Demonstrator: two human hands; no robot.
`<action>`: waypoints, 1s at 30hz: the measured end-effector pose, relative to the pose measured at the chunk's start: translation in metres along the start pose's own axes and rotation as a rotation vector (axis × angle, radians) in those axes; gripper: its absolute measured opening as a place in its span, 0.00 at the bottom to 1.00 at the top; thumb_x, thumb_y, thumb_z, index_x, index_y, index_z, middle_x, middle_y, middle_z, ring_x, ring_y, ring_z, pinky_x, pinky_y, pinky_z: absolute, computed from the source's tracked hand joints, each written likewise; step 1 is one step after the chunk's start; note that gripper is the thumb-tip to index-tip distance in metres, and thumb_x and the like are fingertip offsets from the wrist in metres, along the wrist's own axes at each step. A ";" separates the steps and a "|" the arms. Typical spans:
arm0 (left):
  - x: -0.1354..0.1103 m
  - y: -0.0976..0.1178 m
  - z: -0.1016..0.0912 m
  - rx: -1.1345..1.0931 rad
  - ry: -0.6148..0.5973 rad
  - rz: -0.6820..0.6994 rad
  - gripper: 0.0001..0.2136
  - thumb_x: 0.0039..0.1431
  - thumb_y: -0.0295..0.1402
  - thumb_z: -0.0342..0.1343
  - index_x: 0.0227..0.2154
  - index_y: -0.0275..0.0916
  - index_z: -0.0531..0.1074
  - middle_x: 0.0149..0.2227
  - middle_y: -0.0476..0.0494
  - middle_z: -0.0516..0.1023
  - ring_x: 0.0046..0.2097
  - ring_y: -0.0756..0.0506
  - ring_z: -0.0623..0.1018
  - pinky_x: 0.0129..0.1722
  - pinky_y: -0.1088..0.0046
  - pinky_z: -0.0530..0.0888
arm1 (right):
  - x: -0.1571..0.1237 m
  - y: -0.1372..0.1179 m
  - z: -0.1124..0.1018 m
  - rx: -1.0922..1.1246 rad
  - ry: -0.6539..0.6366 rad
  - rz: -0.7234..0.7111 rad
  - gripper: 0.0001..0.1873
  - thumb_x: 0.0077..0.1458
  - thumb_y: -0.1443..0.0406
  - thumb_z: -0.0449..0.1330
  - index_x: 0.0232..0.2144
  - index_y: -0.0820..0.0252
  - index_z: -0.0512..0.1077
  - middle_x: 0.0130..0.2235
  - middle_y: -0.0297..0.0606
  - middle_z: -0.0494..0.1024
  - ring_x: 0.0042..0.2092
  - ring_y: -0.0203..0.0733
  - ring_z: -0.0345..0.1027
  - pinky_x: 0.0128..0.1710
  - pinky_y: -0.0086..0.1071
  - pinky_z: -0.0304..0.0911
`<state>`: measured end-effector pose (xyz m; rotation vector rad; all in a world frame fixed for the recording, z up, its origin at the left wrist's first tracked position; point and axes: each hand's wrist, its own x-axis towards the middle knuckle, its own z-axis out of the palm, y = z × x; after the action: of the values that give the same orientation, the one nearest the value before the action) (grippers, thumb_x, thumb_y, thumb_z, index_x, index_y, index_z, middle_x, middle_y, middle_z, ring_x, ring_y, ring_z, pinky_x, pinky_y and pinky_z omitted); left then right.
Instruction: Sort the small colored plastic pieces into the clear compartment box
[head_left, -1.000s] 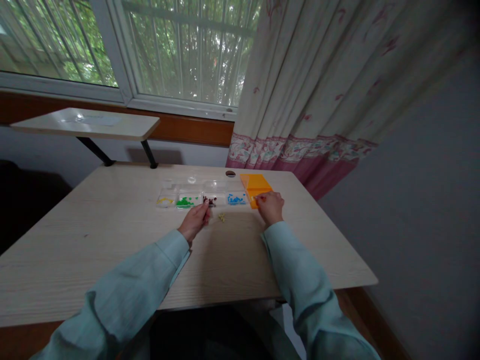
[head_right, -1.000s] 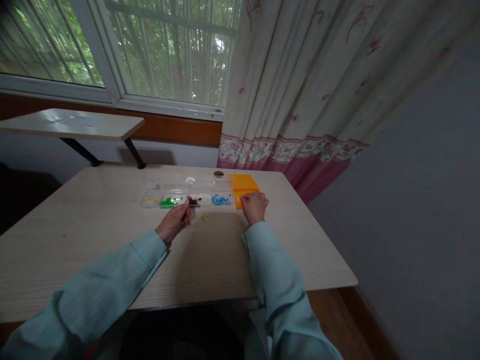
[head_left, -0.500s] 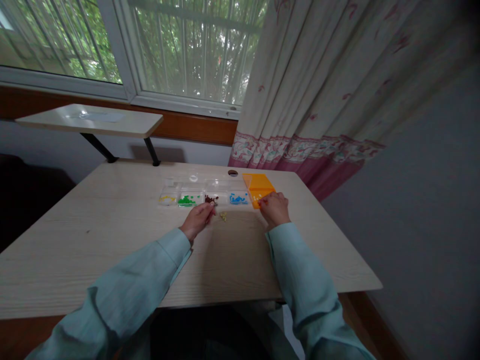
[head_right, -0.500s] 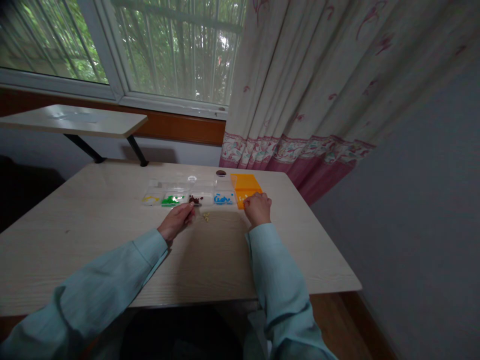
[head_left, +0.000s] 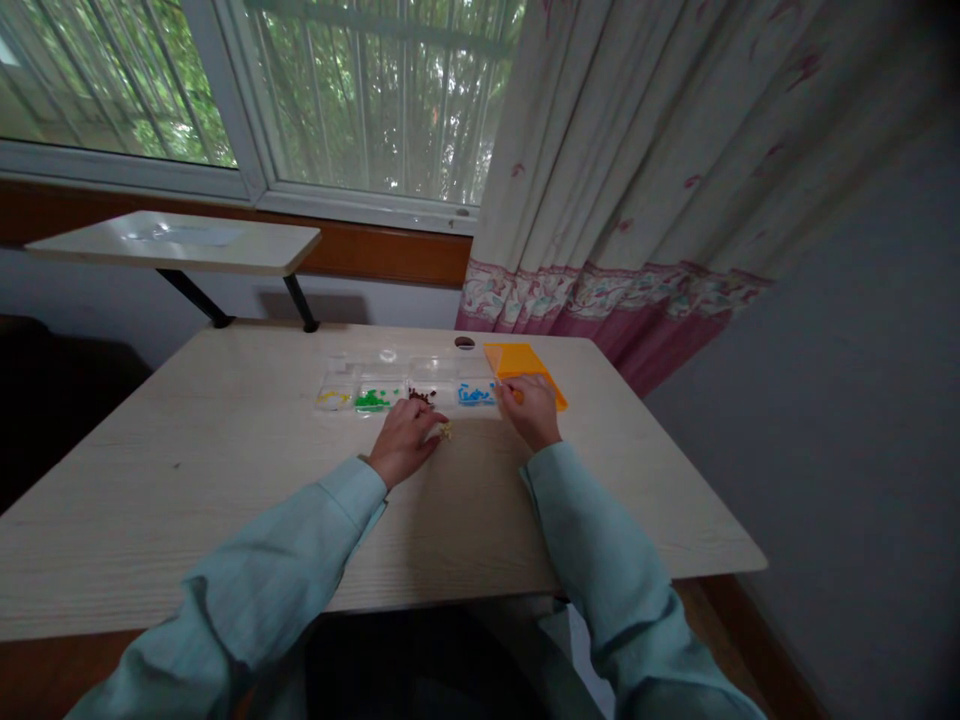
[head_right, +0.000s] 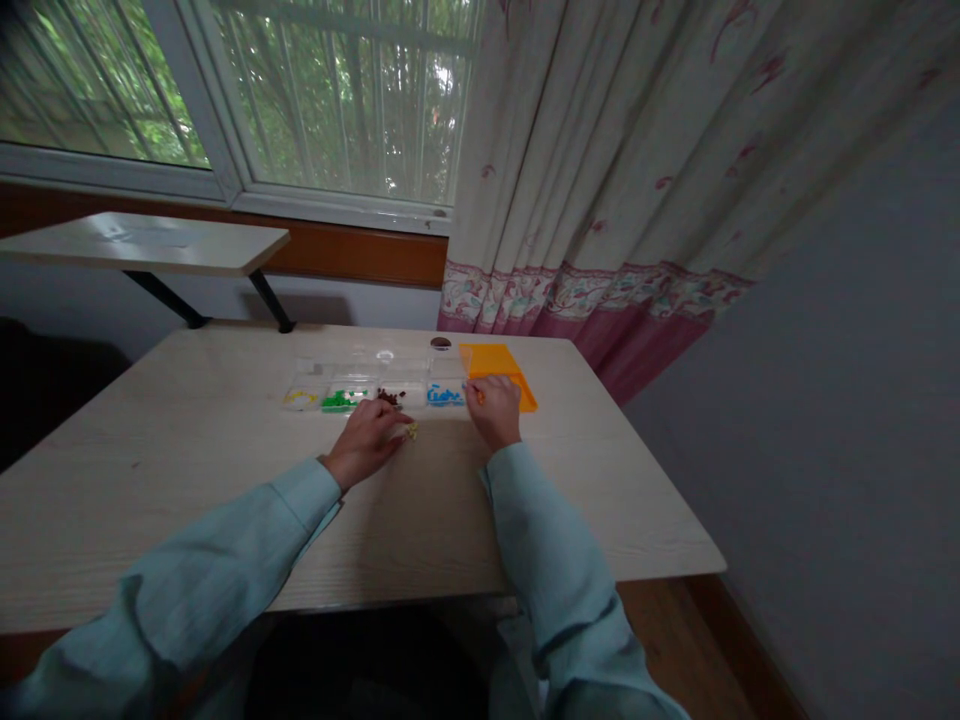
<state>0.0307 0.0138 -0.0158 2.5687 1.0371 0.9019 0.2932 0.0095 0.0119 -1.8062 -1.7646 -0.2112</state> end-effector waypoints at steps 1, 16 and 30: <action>0.000 0.000 0.000 0.016 -0.009 0.005 0.12 0.59 0.34 0.56 0.46 0.42 0.75 0.43 0.40 0.70 0.47 0.41 0.67 0.47 0.62 0.66 | -0.001 -0.002 0.001 0.003 0.001 -0.011 0.15 0.60 0.60 0.54 0.35 0.58 0.79 0.36 0.40 0.79 0.42 0.45 0.65 0.44 0.37 0.52; -0.001 -0.005 0.003 0.076 -0.026 -0.068 0.10 0.58 0.36 0.58 0.41 0.42 0.74 0.41 0.41 0.70 0.46 0.41 0.67 0.46 0.62 0.65 | -0.003 -0.004 0.007 0.015 -0.029 -0.034 0.14 0.60 0.60 0.55 0.35 0.57 0.79 0.37 0.38 0.80 0.43 0.44 0.67 0.44 0.37 0.53; 0.000 -0.009 0.002 0.119 -0.049 -0.022 0.04 0.59 0.33 0.55 0.34 0.40 0.73 0.37 0.40 0.71 0.43 0.41 0.67 0.44 0.62 0.65 | -0.008 -0.013 0.019 0.064 -0.043 -0.142 0.12 0.61 0.61 0.55 0.34 0.56 0.79 0.35 0.38 0.80 0.41 0.42 0.67 0.43 0.35 0.53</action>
<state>0.0271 0.0203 -0.0211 2.6555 1.1354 0.7901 0.2738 0.0114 -0.0040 -1.6544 -1.9099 -0.1715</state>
